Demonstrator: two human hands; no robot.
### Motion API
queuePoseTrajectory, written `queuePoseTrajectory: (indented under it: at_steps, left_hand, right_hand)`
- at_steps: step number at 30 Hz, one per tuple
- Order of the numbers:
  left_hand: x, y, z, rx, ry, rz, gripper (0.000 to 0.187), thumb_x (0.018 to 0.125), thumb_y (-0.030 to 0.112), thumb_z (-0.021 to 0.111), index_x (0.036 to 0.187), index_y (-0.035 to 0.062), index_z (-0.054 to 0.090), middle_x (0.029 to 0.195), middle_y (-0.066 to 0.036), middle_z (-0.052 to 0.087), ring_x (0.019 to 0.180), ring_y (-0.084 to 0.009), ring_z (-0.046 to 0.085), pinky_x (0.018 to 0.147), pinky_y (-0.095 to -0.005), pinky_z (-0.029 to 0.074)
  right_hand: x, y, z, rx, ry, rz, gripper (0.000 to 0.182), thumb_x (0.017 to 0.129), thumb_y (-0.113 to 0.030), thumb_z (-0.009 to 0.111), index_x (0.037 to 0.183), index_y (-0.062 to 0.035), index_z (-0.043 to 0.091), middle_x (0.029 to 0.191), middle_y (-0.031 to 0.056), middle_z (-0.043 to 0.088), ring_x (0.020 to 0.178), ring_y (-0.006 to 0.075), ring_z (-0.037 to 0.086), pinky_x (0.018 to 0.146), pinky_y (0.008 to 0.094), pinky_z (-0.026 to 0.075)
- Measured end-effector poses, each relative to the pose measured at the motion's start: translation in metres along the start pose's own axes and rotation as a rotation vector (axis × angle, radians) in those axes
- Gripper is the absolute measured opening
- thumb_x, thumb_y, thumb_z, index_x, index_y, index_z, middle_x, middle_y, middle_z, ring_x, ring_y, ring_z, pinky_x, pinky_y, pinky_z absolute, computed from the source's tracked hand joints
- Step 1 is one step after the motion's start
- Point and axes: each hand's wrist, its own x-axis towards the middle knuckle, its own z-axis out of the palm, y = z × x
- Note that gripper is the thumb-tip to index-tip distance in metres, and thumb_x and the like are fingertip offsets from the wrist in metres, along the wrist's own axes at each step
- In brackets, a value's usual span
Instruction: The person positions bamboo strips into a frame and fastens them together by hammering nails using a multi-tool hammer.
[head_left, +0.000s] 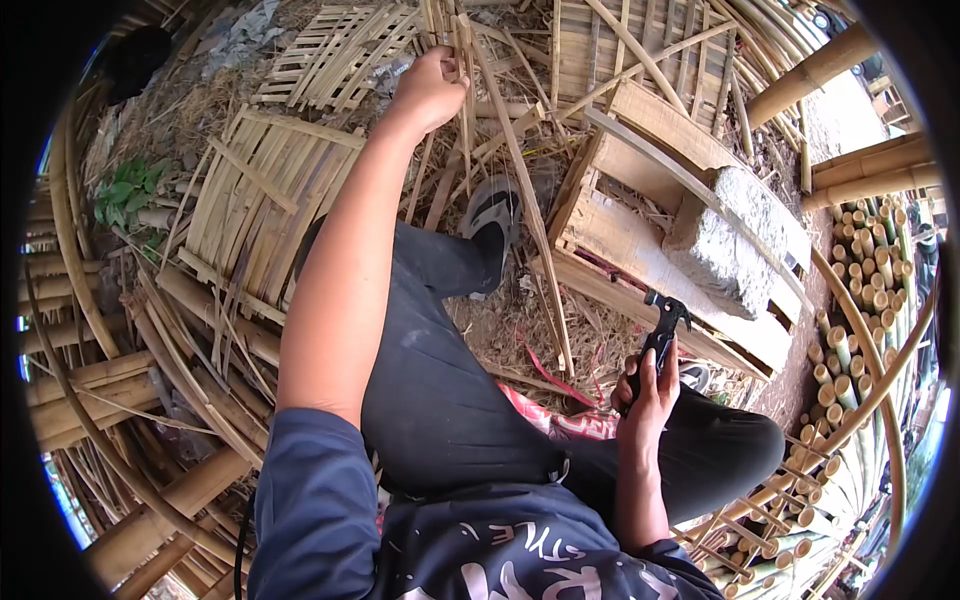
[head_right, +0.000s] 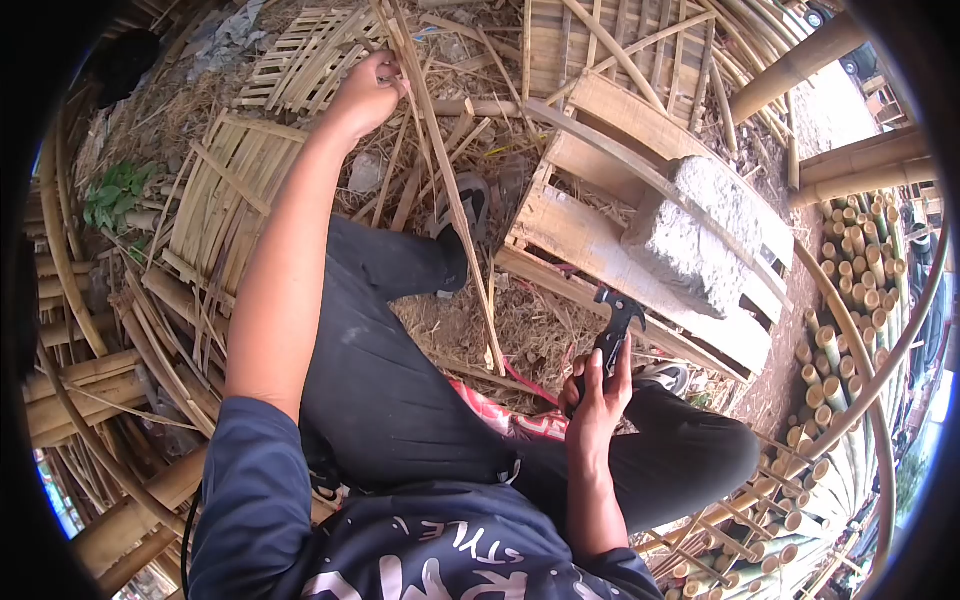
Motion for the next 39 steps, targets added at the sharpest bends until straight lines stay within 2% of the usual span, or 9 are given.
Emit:
queuePoseTrajectory:
  at_steps: [5, 11, 15, 21, 22, 25, 27, 32, 39]
  left_hand:
    - [0.013, -0.027, 0.006, -0.017, -0.024, 0.018, 0.045, 0.098, 0.014, 0.059, 0.140, 0.0021, 0.048, 0.137, -0.018, 0.059, 0.126, -0.0291, 0.058, 0.107, -0.0398, 0.045]
    - [-0.027, -0.009, 0.013, 0.599, -0.350, -0.034, 0.052, 0.089, 0.007, 0.057, 0.140, 0.0011, 0.048, 0.135, -0.020, 0.059, 0.127, -0.0347, 0.057, 0.108, -0.0445, 0.046]
    - [-0.034, -0.031, 0.054, 0.455, -0.335, 0.074, 0.075, 0.089, 0.026, 0.068, 0.153, 0.0100, 0.034, 0.150, -0.022, 0.045, 0.139, -0.0366, 0.044, 0.113, -0.0442, 0.039]
    - [-0.027, -0.064, 0.071, 0.253, -0.271, 0.387, 0.063, 0.087, 0.034, 0.073, 0.140, 0.0110, 0.048, 0.142, -0.022, 0.052, 0.132, -0.0374, 0.051, 0.108, -0.0437, 0.044]
    - [-0.026, -0.069, 0.074, 0.231, -0.197, 0.395, 0.049, 0.087, 0.036, 0.073, 0.125, 0.0091, 0.057, 0.133, -0.020, 0.059, 0.126, -0.0349, 0.057, 0.105, -0.0444, 0.046]
    - [-0.023, -0.059, 0.065, 0.277, -0.219, 0.303, 0.048, 0.086, 0.030, 0.077, 0.125, 0.0077, 0.061, 0.127, -0.018, 0.063, 0.124, -0.0343, 0.058, 0.105, -0.0450, 0.045]
    - [-0.029, -0.039, 0.054, 0.309, -0.277, 0.216, 0.041, 0.085, 0.040, 0.077, 0.101, 0.0054, 0.061, 0.108, -0.014, 0.067, 0.106, -0.0335, 0.065, 0.089, -0.0475, 0.052]
    - [-0.024, -0.056, 0.060, 0.321, -0.178, 0.115, 0.044, 0.089, 0.051, 0.068, 0.099, 0.0084, 0.062, 0.090, -0.016, 0.068, 0.094, -0.0293, 0.068, 0.081, -0.0434, 0.053]
    - [-0.002, -0.089, 0.062, 0.228, -0.063, 0.181, 0.029, 0.094, 0.036, 0.062, 0.103, 0.0087, 0.064, 0.089, -0.013, 0.070, 0.089, -0.0309, 0.069, 0.083, -0.0420, 0.053]
  right_hand:
    - [0.002, 0.002, -0.004, -0.005, -0.025, -0.006, 0.044, 0.104, -0.021, 0.055, 0.145, -0.0156, 0.040, 0.079, 0.0015, 0.054, 0.048, 0.0047, 0.043, 0.038, 0.0203, 0.033]
    - [0.000, 0.000, -0.007, -0.019, -0.032, -0.015, 0.047, 0.105, -0.020, 0.054, 0.148, -0.0158, 0.037, 0.079, 0.0019, 0.054, 0.047, 0.0044, 0.042, 0.038, 0.0199, 0.033]
    - [0.000, -0.002, -0.008, -0.018, -0.028, -0.012, 0.050, 0.105, -0.020, 0.053, 0.151, -0.0168, 0.034, 0.079, 0.0018, 0.054, 0.047, 0.0044, 0.042, 0.039, 0.0197, 0.033]
    - [-0.002, -0.001, -0.013, 0.031, -0.005, -0.006, 0.056, 0.103, -0.017, 0.057, 0.153, -0.0127, 0.032, 0.080, 0.0013, 0.050, 0.051, 0.0053, 0.040, 0.042, 0.0205, 0.033]
    - [-0.002, -0.002, -0.014, 0.040, -0.013, 0.004, 0.058, 0.103, -0.016, 0.057, 0.155, -0.0132, 0.031, 0.080, 0.0013, 0.050, 0.051, 0.0051, 0.040, 0.043, 0.0205, 0.032]
    - [-0.002, -0.002, -0.015, 0.042, -0.007, 0.007, 0.059, 0.103, -0.015, 0.056, 0.156, -0.0136, 0.030, 0.080, 0.0011, 0.050, 0.051, 0.0050, 0.039, 0.043, 0.0206, 0.032]
    - [-0.002, 0.000, -0.017, 0.055, 0.004, -0.004, 0.059, 0.103, -0.015, 0.056, 0.156, -0.0136, 0.029, 0.080, 0.0010, 0.050, 0.051, 0.0050, 0.039, 0.043, 0.0204, 0.031]
    - [-0.003, -0.001, -0.017, 0.061, -0.011, 0.009, 0.061, 0.103, -0.016, 0.057, 0.157, -0.0139, 0.028, 0.080, 0.0018, 0.051, 0.051, 0.0050, 0.038, 0.044, 0.0205, 0.030]
    - [-0.003, -0.002, -0.018, 0.066, 0.000, 0.027, 0.063, 0.103, -0.016, 0.057, 0.158, -0.0154, 0.025, 0.081, 0.0023, 0.052, 0.051, 0.0049, 0.038, 0.044, 0.0204, 0.030]
